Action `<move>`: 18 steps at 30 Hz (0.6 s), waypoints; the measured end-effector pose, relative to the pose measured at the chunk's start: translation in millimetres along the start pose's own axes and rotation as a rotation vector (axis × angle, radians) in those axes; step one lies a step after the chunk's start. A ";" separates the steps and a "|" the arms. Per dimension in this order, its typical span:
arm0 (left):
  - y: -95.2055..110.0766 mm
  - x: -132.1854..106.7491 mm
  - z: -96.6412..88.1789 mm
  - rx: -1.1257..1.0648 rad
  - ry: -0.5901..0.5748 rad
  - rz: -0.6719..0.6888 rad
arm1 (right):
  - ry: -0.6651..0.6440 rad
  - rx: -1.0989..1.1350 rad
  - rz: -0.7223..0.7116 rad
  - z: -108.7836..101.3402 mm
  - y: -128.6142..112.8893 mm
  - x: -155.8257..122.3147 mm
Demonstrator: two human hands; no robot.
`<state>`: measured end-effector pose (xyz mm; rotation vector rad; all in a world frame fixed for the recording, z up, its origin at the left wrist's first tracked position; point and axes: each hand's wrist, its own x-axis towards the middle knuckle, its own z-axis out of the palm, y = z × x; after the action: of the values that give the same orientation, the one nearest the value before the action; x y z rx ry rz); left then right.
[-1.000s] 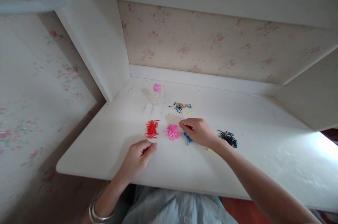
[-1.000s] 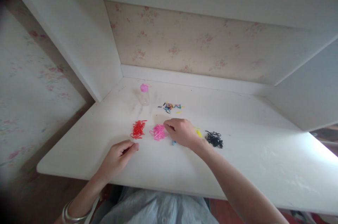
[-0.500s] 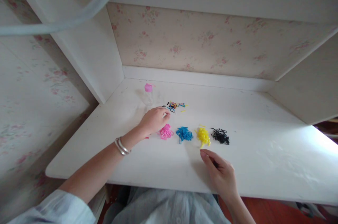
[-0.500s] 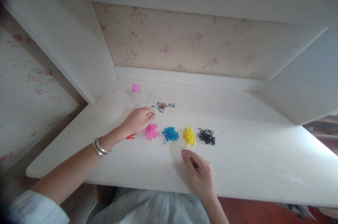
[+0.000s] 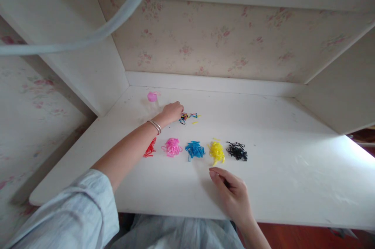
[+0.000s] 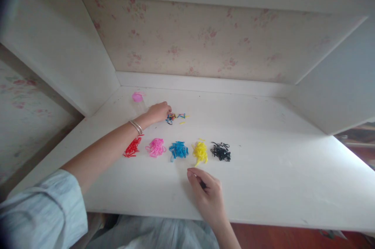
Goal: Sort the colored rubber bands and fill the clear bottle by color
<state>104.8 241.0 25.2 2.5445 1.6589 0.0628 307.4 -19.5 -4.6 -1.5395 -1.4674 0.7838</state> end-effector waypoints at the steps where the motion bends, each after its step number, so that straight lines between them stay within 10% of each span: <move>1: -0.6 0.9 0.9 0.008 -0.008 0.000 | -0.011 0.003 -0.002 -0.2 0.2 0.2; 18: -0.2 -8.6 -3.9 -0.024 0.050 0.009 | -0.030 -0.011 -0.008 1.1 -0.8 2.5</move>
<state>100.8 233.5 29.3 2.5534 1.6536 0.1478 306.4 -16.9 -4.1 -1.5352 -1.5007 0.7984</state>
